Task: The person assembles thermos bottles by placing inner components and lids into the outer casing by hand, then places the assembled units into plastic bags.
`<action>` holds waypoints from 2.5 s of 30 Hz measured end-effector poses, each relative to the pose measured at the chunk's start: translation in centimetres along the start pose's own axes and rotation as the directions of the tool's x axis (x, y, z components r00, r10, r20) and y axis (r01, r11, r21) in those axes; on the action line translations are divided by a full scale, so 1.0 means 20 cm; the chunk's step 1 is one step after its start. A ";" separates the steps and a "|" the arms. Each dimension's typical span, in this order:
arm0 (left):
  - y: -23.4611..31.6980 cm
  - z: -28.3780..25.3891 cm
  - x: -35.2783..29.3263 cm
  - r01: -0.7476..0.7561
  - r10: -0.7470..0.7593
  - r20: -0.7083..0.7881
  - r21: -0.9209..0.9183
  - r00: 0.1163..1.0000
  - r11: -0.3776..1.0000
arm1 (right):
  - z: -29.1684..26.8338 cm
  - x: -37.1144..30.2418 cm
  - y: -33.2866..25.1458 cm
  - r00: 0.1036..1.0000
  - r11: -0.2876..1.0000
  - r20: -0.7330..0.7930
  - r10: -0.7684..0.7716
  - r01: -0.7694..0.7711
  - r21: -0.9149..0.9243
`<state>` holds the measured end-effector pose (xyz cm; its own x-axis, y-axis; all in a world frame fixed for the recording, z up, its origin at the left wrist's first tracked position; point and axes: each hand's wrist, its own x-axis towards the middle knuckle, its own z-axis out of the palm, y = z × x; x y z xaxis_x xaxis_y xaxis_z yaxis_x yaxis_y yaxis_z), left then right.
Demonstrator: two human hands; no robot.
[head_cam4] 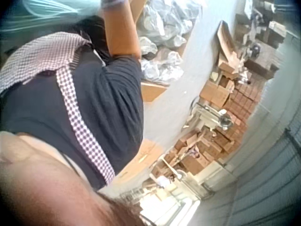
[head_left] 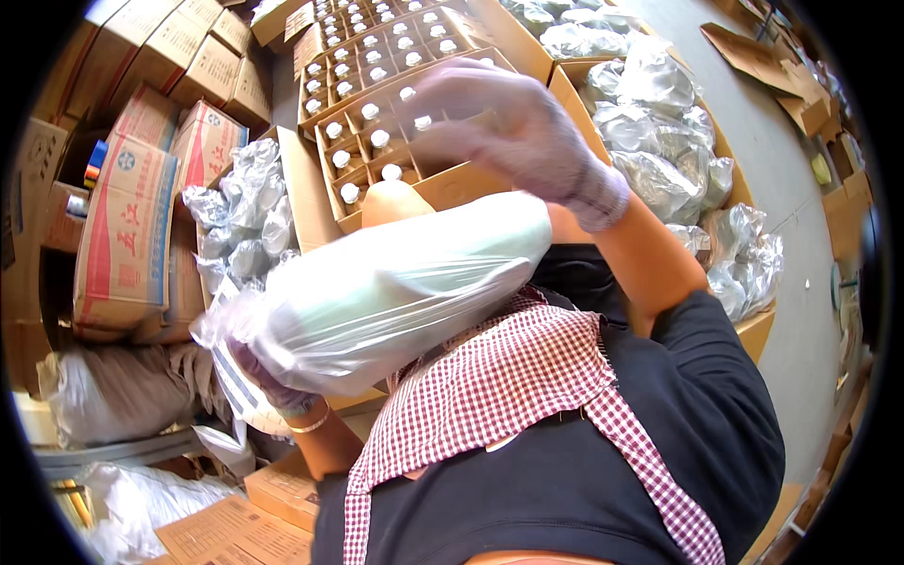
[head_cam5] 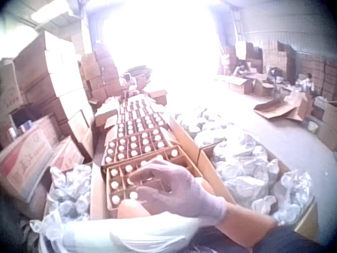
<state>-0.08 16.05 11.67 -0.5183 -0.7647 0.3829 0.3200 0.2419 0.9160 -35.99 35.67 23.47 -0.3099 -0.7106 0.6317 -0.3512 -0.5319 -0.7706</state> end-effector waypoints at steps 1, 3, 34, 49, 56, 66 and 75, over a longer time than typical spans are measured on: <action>-0.03 -0.08 -0.04 -0.239 0.223 0.104 0.617 0.969 0.750 | -0.11 -0.11 0.10 0.989 0.990 -0.119 0.084 -0.097 -0.105; -0.15 -0.20 -0.16 -0.239 0.364 0.050 0.835 0.930 0.496 | -0.29 -0.42 0.36 0.899 0.934 -0.359 0.251 -0.322 -0.155; -0.50 -0.52 0.16 0.650 -0.597 -0.277 0.168 0.753 0.741 | 0.20 -0.56 0.64 0.885 0.946 0.452 0.117 -0.238 0.221; -0.46 -0.56 0.52 0.598 -0.549 -0.259 0.177 0.795 0.782 | 0.17 -0.58 0.64 0.953 0.830 0.286 0.098 -0.236 0.505; -0.51 -0.56 0.58 0.615 -0.575 -0.236 0.170 0.784 0.770 | 0.15 -0.60 0.63 0.928 0.654 0.146 0.344 -0.348 0.672; -0.56 -0.48 0.64 0.604 -0.580 -0.172 0.160 0.796 0.781 | 0.06 -0.48 0.73 0.897 0.711 0.417 0.146 -0.388 0.586; -0.50 -0.73 0.44 0.607 -0.594 0.247 0.029 0.765 0.794 | 0.06 -0.58 0.84 0.792 0.675 0.091 0.604 -0.569 0.470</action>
<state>3.67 -1.76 4.14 -0.7830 -0.5812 -0.2216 -0.0836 -0.2547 0.9634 -37.22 34.41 3.04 -0.3774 -0.9257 0.0266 0.3543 -0.1709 -0.9194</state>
